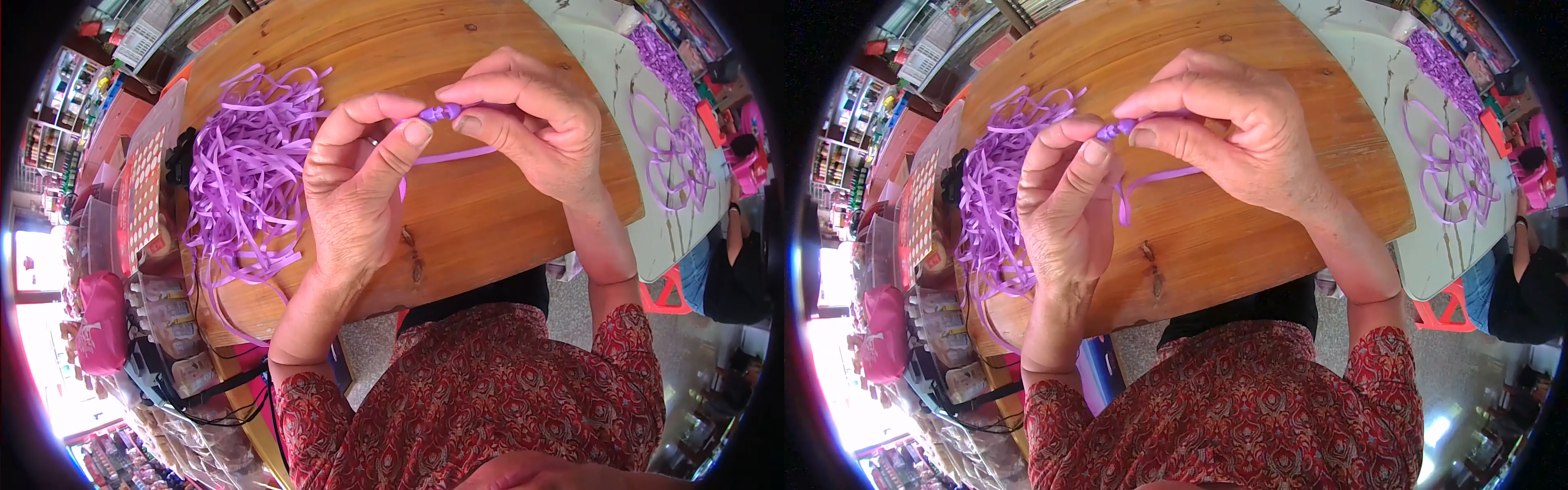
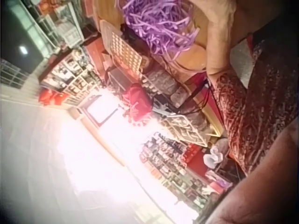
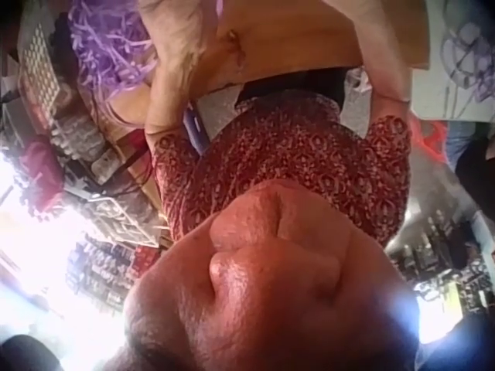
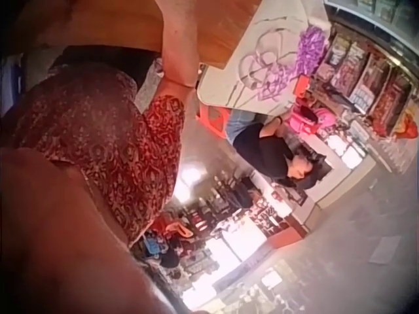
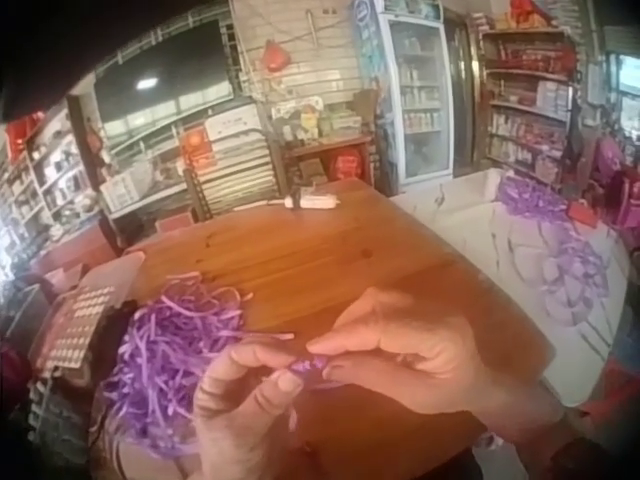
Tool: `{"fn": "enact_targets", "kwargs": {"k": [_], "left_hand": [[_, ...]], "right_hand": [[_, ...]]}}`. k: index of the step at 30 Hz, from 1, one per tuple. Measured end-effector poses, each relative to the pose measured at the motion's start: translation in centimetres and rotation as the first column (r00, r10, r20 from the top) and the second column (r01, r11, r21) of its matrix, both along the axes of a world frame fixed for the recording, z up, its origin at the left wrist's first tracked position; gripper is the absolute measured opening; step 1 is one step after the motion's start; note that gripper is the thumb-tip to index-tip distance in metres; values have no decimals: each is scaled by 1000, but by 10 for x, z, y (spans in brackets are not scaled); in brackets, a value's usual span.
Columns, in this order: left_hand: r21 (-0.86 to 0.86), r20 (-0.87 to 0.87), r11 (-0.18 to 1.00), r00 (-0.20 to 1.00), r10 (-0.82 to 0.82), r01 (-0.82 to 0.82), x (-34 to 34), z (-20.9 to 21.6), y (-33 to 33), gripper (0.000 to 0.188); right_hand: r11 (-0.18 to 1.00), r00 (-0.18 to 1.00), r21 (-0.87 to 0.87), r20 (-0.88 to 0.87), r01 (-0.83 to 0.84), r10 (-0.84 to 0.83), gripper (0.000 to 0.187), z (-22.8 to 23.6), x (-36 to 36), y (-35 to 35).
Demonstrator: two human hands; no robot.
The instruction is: The person picks up purple ribbons one at a time from a pile on a wooden table and ties a series of knots in each one by hand. They form a small, tight knot at one end and continue tying knots along the length of the ribbon before setting it aside.
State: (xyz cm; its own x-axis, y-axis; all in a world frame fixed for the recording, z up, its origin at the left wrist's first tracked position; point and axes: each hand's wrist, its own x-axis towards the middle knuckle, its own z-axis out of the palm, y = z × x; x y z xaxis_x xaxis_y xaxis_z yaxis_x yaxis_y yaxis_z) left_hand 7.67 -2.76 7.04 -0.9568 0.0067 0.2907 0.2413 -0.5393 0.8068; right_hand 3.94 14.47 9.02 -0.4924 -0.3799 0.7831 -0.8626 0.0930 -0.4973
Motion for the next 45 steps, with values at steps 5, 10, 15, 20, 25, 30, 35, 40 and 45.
{"fn": "enact_targets", "kwargs": {"k": [5, 10, 15, 20, 25, 30, 35, 40, 45], "left_hand": [[-48, -56, 999, 998, -2, -1, -6, -6, 4, 20], [-332, -402, 928, 915, 24, -170, -17, -9, 5, 21], [-308, -410, 940, 912, 7, -146, -18, -4, 12, 15], [-241, -144, 970, 988, -64, 28, -23, 11, 7, 15], [-521, -169, 849, 986, 1, -90, -33, 26, 0, 22], [-637, -296, 771, 933, -206, -32, -36, 33, 6, 27], [-316, -39, 870, 911, -410, 378, -19, 43, 27, 26], [-296, 21, 884, 927, -374, 363, -11, 40, 31, 19], [-271, 72, 937, 975, -209, 221, -5, 29, 39, 16]], "right_hand": [[991, 968, -102, 224, -92, 113, 18, -9, 0, 0], [954, 914, -248, 325, -167, 244, 24, -13, 0, -1], [942, 908, -282, 319, -184, 273, 19, -15, -5, 9], [952, 946, -286, 268, -104, 184, 18, -12, -7, 19], [972, 982, -195, 111, -127, 151, 22, 4, -7, 36], [976, 977, -90, -99, -198, 189, 21, 21, -2, 48], [992, 984, 76, -156, 104, -91, 23, 45, 20, 57], [983, 976, 74, -152, 166, -154, 22, 40, 23, 54], [981, 979, 62, -102, 182, -176, 21, 32, 22, 45]]}}
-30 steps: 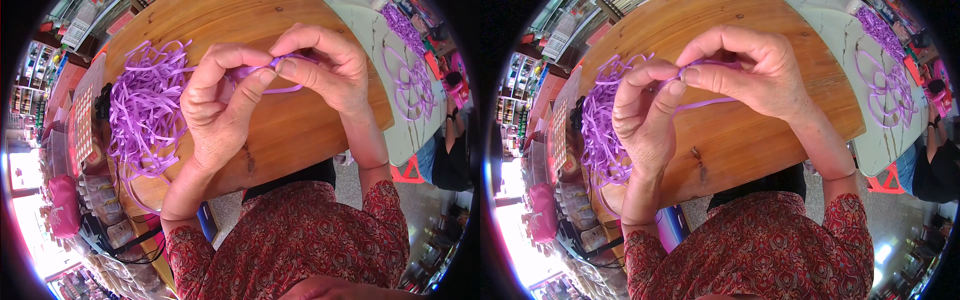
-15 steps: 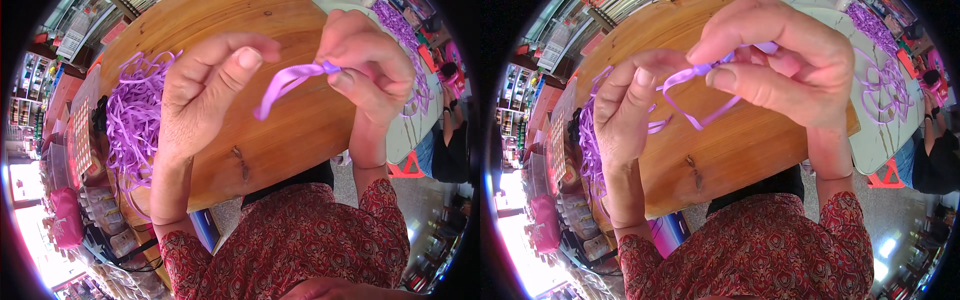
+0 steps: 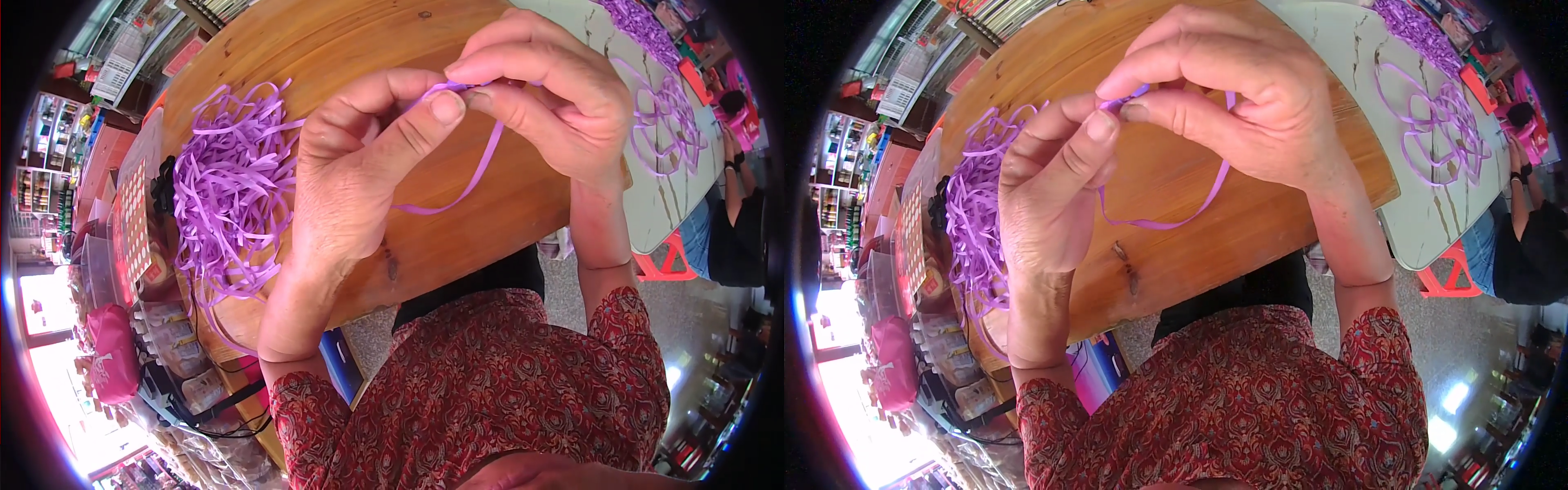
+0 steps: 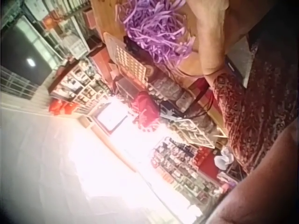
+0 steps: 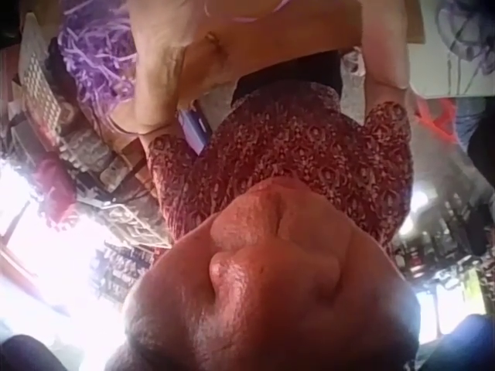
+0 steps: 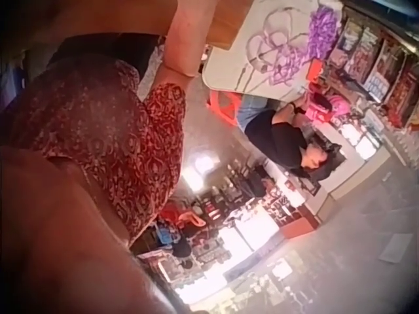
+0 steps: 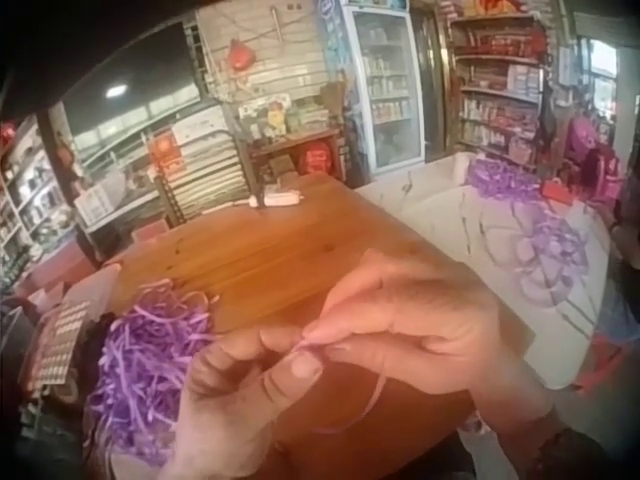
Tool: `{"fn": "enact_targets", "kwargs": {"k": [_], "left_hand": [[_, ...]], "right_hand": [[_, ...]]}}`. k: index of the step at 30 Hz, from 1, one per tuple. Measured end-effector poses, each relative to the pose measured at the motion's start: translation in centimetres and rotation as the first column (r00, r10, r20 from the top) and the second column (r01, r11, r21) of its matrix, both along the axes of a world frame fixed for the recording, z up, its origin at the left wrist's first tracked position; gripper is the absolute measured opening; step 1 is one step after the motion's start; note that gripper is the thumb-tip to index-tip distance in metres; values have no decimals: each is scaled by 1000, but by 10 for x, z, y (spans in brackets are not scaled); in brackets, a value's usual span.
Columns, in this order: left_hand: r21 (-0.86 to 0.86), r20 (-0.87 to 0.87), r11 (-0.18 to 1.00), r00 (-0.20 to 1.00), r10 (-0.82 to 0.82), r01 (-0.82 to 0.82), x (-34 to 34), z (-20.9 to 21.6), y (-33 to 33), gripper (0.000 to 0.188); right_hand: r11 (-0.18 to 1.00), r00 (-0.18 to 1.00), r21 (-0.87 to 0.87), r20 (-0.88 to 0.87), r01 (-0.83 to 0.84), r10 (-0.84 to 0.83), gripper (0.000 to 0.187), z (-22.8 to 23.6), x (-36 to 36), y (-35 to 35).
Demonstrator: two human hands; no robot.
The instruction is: The person picks up purple ribbons one at a time from a pile on a wooden table and ties a series of knots in each one by hand. They form a small, tight knot at one end and continue tying knots along the length of the ribbon before setting it aside.
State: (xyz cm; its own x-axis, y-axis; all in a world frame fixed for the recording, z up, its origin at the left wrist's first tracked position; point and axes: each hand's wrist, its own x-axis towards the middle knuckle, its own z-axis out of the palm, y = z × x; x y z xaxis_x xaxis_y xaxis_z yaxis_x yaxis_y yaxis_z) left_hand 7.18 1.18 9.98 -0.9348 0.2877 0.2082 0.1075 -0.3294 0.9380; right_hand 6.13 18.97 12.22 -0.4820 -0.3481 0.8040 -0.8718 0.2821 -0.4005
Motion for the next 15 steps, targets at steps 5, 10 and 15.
{"fn": "enact_targets", "kwargs": {"k": [5, 10, 15], "left_hand": [[155, 38, 987, 999, 24, -29, -7, -19, 0, 13], [165, 109, 984, 993, 44, -62, -14, -28, -4, 13], [134, 83, 984, 990, 110, -120, -19, -37, -4, 13]], "right_hand": [[997, 989, -81, 147, -16, 28, 20, -6, -4, -6], [986, 988, -72, 42, -147, 151, 19, -41, -32, -8], [981, 964, -74, 185, -178, 189, 24, -50, -33, -8]]}}
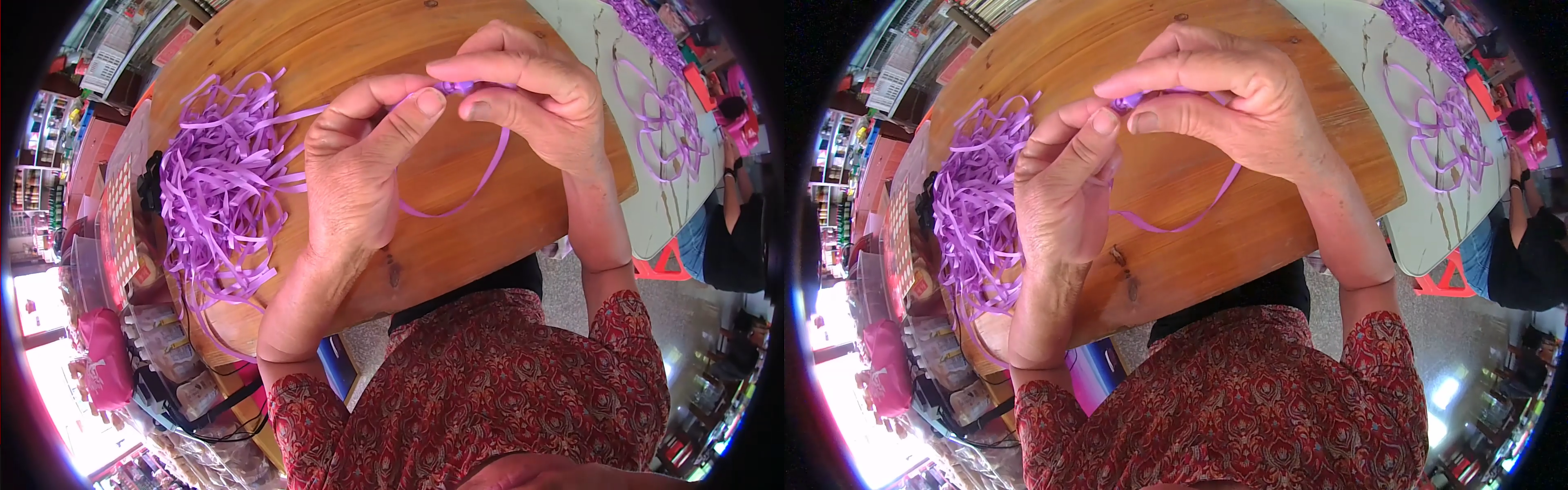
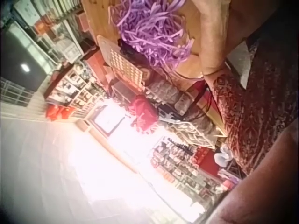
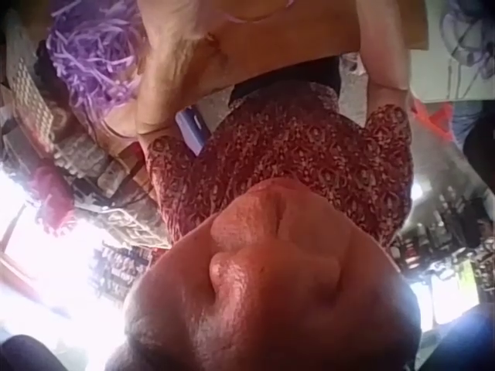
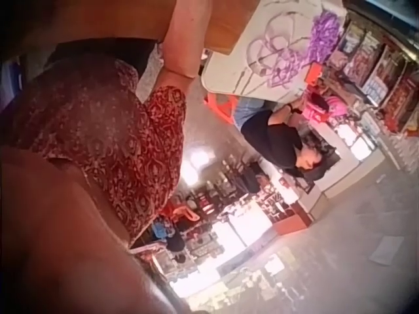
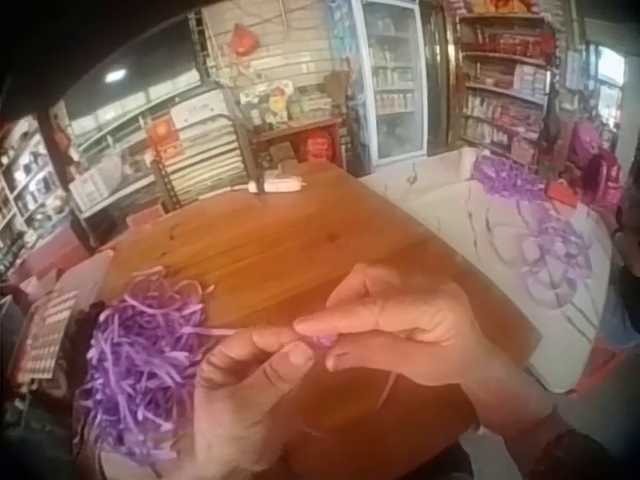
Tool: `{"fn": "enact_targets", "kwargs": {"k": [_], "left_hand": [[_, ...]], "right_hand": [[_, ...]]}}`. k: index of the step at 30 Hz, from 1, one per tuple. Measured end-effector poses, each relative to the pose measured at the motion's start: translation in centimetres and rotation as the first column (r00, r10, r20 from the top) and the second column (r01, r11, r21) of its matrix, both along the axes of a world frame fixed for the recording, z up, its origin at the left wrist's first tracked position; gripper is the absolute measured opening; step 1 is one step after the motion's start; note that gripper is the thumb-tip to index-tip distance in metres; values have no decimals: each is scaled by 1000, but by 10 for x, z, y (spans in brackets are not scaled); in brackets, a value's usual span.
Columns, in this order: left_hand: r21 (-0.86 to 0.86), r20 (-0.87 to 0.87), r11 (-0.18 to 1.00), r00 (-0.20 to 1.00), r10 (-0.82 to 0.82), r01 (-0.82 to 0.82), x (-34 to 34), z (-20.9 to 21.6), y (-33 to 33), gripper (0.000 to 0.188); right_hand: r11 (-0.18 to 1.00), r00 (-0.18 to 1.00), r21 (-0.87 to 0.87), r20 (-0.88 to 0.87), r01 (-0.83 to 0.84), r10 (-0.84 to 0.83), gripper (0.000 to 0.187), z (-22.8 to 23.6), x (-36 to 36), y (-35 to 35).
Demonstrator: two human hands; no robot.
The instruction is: The person picks up purple ribbons one at a time from a pile on a wooden table and ties a series of knots in each one by hand. They form a small, tight knot at one end and continue tying knots along the length of the ribbon before setting it aside.
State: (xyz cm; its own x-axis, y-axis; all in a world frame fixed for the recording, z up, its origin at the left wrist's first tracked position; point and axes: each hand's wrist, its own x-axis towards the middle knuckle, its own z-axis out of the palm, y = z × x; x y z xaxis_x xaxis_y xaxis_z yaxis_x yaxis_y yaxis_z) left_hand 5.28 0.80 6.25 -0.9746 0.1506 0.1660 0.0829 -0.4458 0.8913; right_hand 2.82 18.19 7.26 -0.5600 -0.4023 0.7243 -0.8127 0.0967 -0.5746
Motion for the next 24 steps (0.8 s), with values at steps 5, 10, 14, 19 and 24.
{"fn": "enact_targets", "kwargs": {"k": [5, 10, 14, 19, 24], "left_hand": [[119, -1, 993, 1000, -8, 9, -1, -6, 2, 13], [96, -70, 995, 997, -15, 22, 0, -6, 0, 14], [20, -112, 999, 993, 32, -30, 1, -6, 0, 13], [-50, -219, 996, 973, 66, -79, -1, -7, 2, 12], [-106, -234, 986, 967, 98, -126, 2, -4, 0, 11]], "right_hand": [[997, 997, 23, -28, 76, -75, 29, -2, 1, 3], [954, 960, -291, 281, 73, 13, 23, -7, 6, -2], [953, 975, -301, 219, 34, 34, 19, -10, 3, -1], [981, 993, -190, 114, 42, -21, 16, -9, 0, 1], [980, 992, -198, 129, 34, -8, 15, -9, 1, -2]]}}
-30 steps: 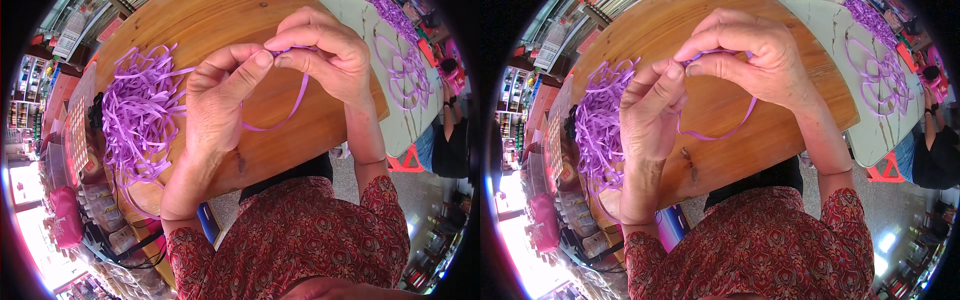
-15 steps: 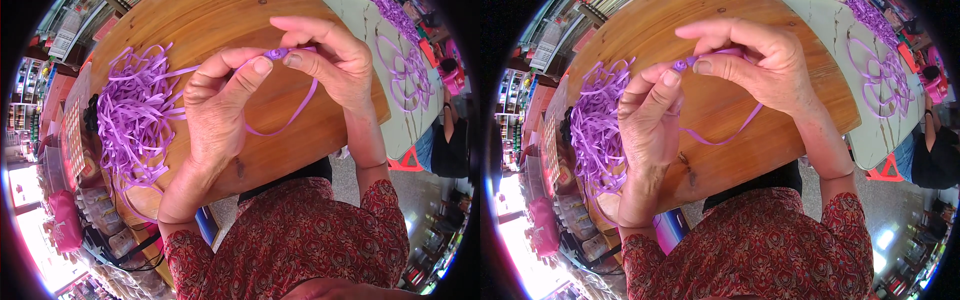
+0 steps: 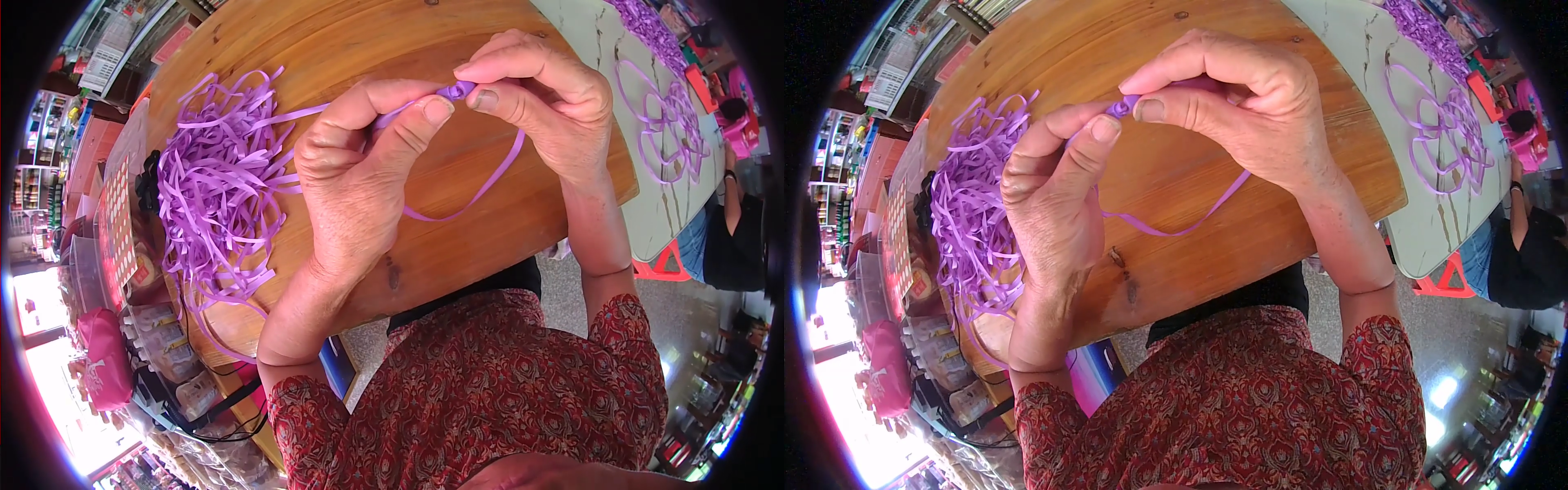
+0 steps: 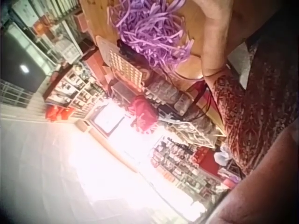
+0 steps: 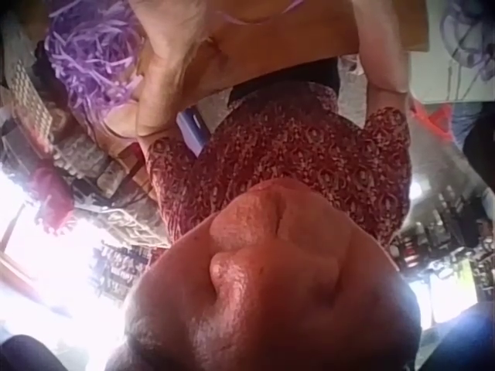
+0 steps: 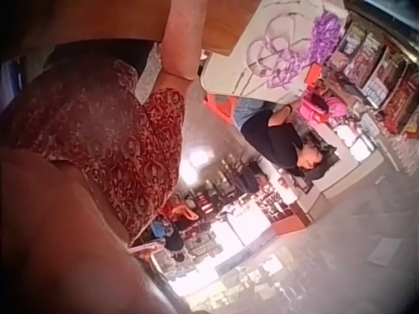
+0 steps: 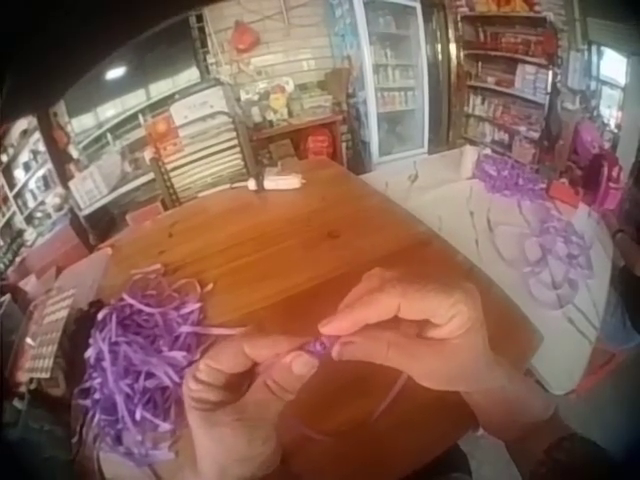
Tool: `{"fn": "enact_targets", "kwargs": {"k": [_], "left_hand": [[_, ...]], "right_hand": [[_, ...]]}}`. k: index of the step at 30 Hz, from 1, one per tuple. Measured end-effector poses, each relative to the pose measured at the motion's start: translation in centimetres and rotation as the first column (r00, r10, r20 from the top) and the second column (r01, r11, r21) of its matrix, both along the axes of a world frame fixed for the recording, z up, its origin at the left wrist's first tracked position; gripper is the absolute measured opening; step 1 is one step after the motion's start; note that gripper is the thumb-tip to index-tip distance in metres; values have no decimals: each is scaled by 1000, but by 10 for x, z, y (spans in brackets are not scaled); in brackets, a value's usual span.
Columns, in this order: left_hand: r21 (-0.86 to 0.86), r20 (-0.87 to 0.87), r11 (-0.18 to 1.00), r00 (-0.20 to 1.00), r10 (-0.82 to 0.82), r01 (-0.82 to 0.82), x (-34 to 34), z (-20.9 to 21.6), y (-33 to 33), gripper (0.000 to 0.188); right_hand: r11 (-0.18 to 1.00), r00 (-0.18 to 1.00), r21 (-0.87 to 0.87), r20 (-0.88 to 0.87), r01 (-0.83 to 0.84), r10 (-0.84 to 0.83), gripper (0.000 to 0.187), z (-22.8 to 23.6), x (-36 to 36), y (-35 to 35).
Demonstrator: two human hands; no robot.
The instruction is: The person picks up purple ribbons one at a time from a pile on a wooden table and ties a series of knots in each one by hand. They form a small, tight knot at one end and continue tying knots along the length of the ribbon before setting it aside.
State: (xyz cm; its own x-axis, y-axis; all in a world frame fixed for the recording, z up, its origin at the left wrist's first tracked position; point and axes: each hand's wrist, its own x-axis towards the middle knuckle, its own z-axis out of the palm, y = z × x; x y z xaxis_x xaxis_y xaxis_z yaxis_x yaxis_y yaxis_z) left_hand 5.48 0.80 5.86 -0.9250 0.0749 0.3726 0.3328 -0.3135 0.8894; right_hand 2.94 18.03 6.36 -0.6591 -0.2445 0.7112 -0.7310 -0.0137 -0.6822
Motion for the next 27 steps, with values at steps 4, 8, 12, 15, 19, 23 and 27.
{"fn": "enact_targets", "kwargs": {"k": [4, 8, 12, 15, 19, 23, 27], "left_hand": [[69, 80, 997, 996, -32, 26, 1, 1, 0, 9], [75, 69, 997, 997, -29, 24, 1, 0, -3, 9], [80, 88, 997, 996, -24, 17, 2, 2, -2, 9], [63, 38, 998, 999, -19, 17, 0, 1, -1, 9], [-38, -55, 999, 998, 37, -39, -2, -1, -2, 9], [-59, -75, 997, 996, 43, -48, -4, -2, -3, 9], [-96, -8, 995, 1000, 17, -18, -1, 0, -5, 17]], "right_hand": [[983, 980, -166, 170, -73, 101, 12, -6, -1, 2], [982, 968, -157, 209, -104, 136, 14, -5, 1, 0], [985, 979, -146, 171, -88, 112, 14, -7, 0, -2], [998, 998, -61, 62, -18, 22, 15, -6, 0, -2], [983, 980, 113, -156, 145, -127, 14, 1, 1, -1], [958, 939, 160, -288, 239, -186, 16, 3, 1, -2], [950, 923, 185, -341, 251, -177, 20, 4, 1, 1]]}}
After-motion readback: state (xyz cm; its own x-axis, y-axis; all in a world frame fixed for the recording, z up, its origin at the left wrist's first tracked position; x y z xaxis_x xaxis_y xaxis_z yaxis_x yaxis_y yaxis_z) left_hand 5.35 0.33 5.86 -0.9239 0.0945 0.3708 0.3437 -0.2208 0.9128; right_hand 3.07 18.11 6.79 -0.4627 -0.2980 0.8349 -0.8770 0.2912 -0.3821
